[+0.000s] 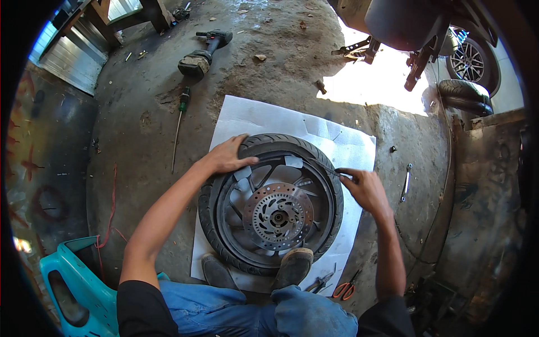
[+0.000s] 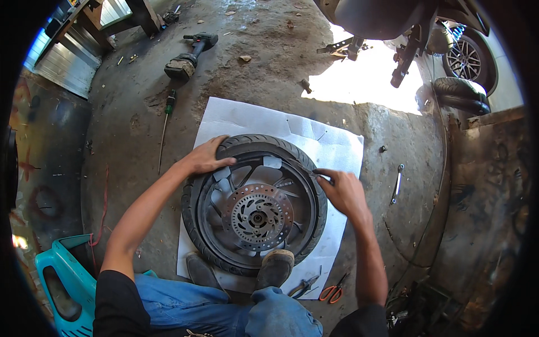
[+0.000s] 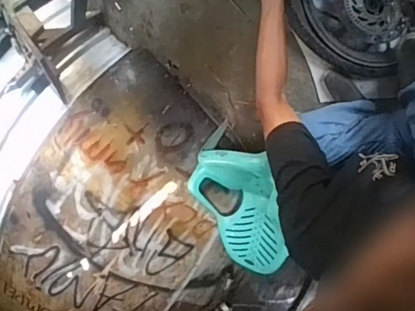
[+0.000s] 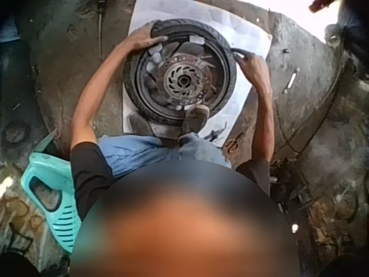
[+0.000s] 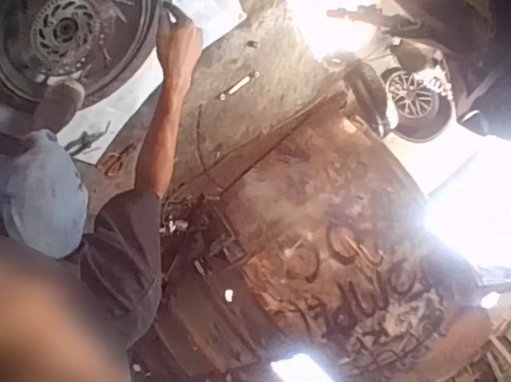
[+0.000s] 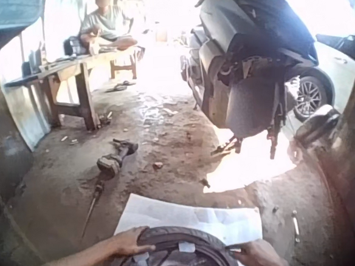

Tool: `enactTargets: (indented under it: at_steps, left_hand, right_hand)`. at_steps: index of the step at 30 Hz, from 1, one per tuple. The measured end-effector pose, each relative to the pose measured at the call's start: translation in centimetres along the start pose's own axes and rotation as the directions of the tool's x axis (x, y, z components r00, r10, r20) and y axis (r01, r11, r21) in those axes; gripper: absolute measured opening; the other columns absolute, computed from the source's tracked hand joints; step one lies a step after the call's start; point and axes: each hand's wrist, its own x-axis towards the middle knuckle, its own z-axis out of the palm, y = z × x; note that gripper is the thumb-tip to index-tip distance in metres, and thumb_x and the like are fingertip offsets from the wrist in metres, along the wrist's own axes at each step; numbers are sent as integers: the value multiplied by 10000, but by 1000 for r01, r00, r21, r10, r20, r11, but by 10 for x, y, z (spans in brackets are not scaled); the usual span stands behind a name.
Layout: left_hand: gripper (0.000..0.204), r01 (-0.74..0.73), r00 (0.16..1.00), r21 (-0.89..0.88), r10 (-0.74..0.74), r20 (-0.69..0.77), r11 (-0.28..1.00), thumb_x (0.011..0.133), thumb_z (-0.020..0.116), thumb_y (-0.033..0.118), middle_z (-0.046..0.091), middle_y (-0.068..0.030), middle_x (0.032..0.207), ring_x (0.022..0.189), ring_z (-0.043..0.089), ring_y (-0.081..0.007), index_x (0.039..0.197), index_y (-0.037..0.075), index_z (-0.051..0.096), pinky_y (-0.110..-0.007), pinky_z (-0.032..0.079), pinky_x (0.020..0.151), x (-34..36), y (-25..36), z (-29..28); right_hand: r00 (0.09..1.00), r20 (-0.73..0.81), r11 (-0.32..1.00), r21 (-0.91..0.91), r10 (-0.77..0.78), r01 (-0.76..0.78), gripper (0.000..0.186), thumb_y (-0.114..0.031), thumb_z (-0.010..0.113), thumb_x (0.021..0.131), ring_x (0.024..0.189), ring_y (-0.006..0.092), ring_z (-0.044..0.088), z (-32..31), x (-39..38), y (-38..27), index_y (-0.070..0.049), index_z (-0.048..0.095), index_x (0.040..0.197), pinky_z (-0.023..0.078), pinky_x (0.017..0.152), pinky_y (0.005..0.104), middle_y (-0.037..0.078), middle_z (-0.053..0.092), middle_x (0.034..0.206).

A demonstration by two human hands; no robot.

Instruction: Prying a tire from a motorcycle rim using a tire iron tool.

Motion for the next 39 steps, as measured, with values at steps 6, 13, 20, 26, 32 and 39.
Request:
enactTargets:
  at_steps: [6, 13, 20, 26, 32, 39]
  left_hand:
    - [1107, -181, 978, 113, 167, 128, 977, 696, 881, 562, 550, -277, 1396, 1298, 553, -448, 1549, 70, 377, -478, 462, 1104, 62, 46, 4]
    - [1033, -81, 986, 162, 56, 157, 983, 695, 894, 520, 601, -278, 1298, 1223, 597, -460, 1511, 92, 426, -499, 503, 1034, 62, 72, 1]
    - [990, -71, 996, 158, 62, 60, 985, 689, 897, 488, 620, -241, 1260, 1159, 617, -447, 1492, 108, 462, -522, 515, 973, 62, 69, 9]
    - [968, -47, 994, 137, 32, 107, 989, 703, 895, 468, 608, -225, 1283, 1167, 609, -446, 1487, 110, 453, -537, 503, 979, 67, 66, 6]
    - [967, -12, 989, 134, -8, 150, 991, 715, 891, 473, 593, -228, 1313, 1202, 595, -447, 1499, 125, 444, -569, 495, 982, 68, 71, 5]
    - [975, -11, 991, 138, -7, 132, 990, 720, 890, 476, 584, -234, 1324, 1214, 586, -459, 1507, 124, 433, -585, 488, 992, 66, 68, 6]
  right_hand:
    - [956, 260, 935, -287, -134, 209, 297, -288, 693, 889, 845, 279, 763, -28, 86, -38, -140, 815, 1115, 592, 841, 392, 167, 784, 947]
    - [828, 559, 913, -312, -48, 263, 329, -278, 748, 857, 728, 183, 698, -45, 171, -82, -81, 810, 1112, 555, 683, 337, 107, 784, 899]
    - [638, 754, 933, -326, 156, 156, 281, -300, 789, 827, 538, 143, 474, -31, 245, -81, -91, 803, 1016, 349, 477, 328, 27, 589, 653]
    - [534, 821, 939, -319, 204, 132, 210, -296, 793, 847, 492, 114, 350, -18, 272, -80, -87, 775, 843, 243, 453, 329, -19, 480, 579]
    - [434, 870, 950, -299, 233, 92, 175, -292, 778, 877, 479, 90, 292, -14, 287, -76, -117, 780, 872, 201, 448, 321, -48, 446, 557]
    - [448, 867, 949, -295, 219, 108, 222, -288, 790, 861, 490, 94, 325, -12, 282, -78, -100, 786, 979, 227, 451, 310, -42, 457, 578]
